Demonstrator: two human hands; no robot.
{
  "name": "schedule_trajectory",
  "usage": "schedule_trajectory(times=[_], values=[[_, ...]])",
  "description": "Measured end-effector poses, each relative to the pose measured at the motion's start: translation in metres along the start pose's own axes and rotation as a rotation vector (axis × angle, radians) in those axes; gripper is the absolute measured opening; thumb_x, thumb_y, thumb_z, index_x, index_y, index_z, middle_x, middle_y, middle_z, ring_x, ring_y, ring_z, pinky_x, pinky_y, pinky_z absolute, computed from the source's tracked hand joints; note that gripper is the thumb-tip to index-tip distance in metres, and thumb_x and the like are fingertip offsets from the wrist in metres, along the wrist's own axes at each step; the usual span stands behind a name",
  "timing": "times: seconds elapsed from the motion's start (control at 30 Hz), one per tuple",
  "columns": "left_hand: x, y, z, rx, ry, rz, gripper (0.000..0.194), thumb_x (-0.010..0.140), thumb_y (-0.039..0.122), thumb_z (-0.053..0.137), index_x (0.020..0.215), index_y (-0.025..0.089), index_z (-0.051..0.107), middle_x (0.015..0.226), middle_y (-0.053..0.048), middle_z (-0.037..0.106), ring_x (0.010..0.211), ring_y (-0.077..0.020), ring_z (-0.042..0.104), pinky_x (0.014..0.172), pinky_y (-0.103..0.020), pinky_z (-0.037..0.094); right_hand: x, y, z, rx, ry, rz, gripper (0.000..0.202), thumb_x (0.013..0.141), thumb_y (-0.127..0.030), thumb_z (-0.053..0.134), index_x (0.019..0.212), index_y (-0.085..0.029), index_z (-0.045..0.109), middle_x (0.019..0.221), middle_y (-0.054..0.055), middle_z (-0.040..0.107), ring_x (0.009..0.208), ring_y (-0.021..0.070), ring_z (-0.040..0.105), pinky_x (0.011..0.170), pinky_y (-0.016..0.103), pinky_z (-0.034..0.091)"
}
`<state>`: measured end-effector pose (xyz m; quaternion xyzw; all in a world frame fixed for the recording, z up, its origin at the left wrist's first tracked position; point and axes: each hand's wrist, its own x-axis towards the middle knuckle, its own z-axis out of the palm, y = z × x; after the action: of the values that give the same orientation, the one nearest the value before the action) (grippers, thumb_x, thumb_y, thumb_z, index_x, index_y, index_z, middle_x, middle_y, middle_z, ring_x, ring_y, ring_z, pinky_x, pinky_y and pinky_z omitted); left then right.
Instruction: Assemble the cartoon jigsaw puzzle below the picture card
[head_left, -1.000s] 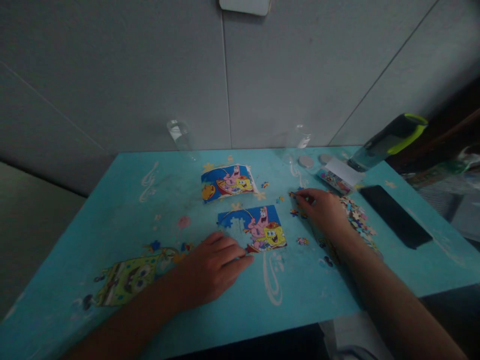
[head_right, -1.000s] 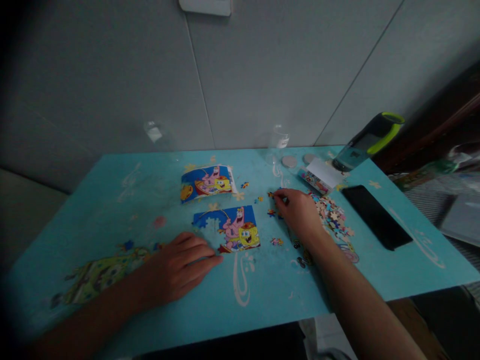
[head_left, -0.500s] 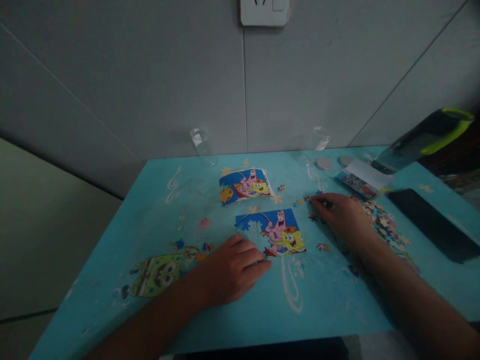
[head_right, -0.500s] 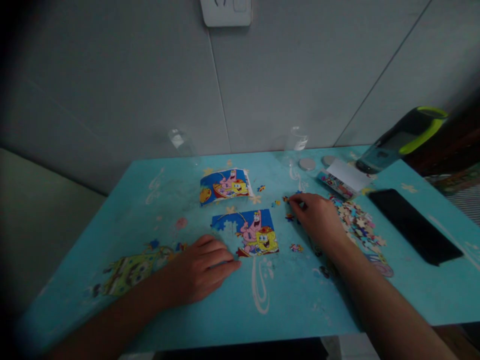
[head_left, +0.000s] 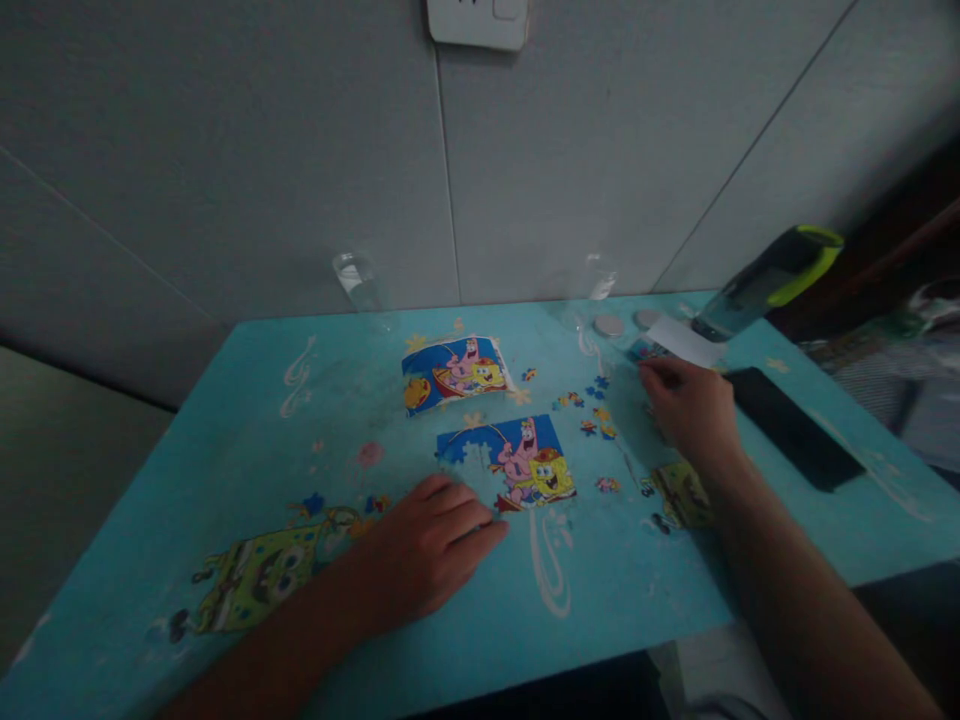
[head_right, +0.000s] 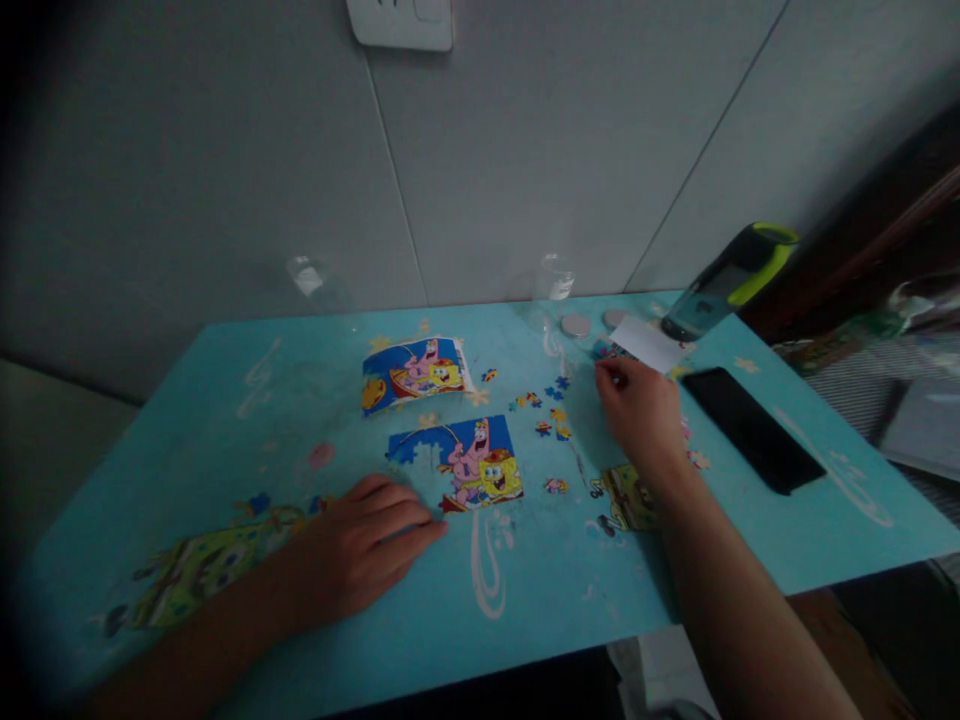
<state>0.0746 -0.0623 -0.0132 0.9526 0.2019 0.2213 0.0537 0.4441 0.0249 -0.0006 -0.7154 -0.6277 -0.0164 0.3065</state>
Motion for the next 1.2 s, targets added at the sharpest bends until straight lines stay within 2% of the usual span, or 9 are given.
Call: schedule_trajectory(times=[0.27,0.47,0.63,0.77,0.87,1.03,1.2], values=[[-0.005,-0.002,0.0,-0.009,0.043,0.021,0.025,0.098,0.009,0.055,0.12,0.013,0.066,0.1,-0.006,0.071,0.092,-0.0199,0.059,0.087,-0.04,0.046,0.0,0.0,0.002,-0.048,-0.038,0.031,0.03,0.091,-0.036,0.057,0.104,-0.021,0.08,0.086,0.008,0.079,0.077,0.0257,0.072,0.071,0.038,0.052],[-0.007,-0.005,-0.008,0.006,0.092,0.026,0.025,0.097,0.009,0.058,0.119,0.013,0.067,0.097,-0.006,0.071,0.09,-0.0196,0.061,0.086,-0.039,0.045,0.0,0.0,0.002,-0.059,-0.073,0.009,0.03,0.091,-0.036,0.058,0.103,-0.02,0.08,0.088,0.009,0.079,0.075,0.025,0.072,0.07,0.037,0.052],[-0.017,-0.029,-0.024,0.142,0.095,-0.018,0.03,0.095,0.01,0.06,0.124,0.014,0.066,0.096,-0.006,0.071,0.09,-0.0211,0.063,0.087,-0.041,0.045,0.0,-0.002,0.002,-0.068,-0.103,-0.035,0.031,0.092,-0.035,0.056,0.104,-0.019,0.08,0.092,0.009,0.079,0.076,0.0245,0.071,0.071,0.036,0.052],[-0.031,-0.056,-0.04,0.265,0.172,-0.136,0.035,0.093,0.01,0.064,0.126,0.02,0.065,0.094,-0.004,0.07,0.089,-0.021,0.063,0.084,-0.04,0.046,0.0,-0.004,0.002,-0.072,-0.126,-0.077,0.032,0.093,-0.035,0.055,0.104,-0.019,0.08,0.091,0.009,0.079,0.077,0.0252,0.071,0.072,0.037,0.052],[-0.039,-0.07,-0.048,0.34,0.216,-0.221,0.031,0.092,0.013,0.063,0.122,0.021,0.067,0.091,-0.003,0.07,0.087,-0.0215,0.065,0.085,-0.041,0.046,0.0,-0.003,0.004,-0.064,-0.136,-0.116,0.032,0.093,-0.036,0.055,0.104,-0.019,0.08,0.092,0.009,0.079,0.079,0.0261,0.072,0.074,0.037,0.052],[-0.046,-0.082,-0.05,0.365,0.264,-0.331,0.025,0.094,0.017,0.061,0.117,0.022,0.069,0.087,-0.002,0.071,0.083,-0.0209,0.065,0.087,-0.041,0.047,0.002,-0.002,0.007,-0.033,-0.172,-0.194,0.032,0.093,-0.037,0.056,0.103,-0.019,0.08,0.091,0.008,0.079,0.081,0.0262,0.072,0.078,0.038,0.053],[-0.049,-0.091,-0.044,0.363,0.308,-0.369,0.02,0.096,0.019,0.059,0.112,0.021,0.071,0.085,-0.002,0.071,0.081,-0.0199,0.064,0.085,-0.04,0.047,0.0,-0.001,0.014,0.018,-0.211,-0.234,0.033,0.093,-0.039,0.056,0.107,-0.02,0.079,0.096,0.008,0.08,0.079,0.0249,0.073,0.076,0.037,0.055]])
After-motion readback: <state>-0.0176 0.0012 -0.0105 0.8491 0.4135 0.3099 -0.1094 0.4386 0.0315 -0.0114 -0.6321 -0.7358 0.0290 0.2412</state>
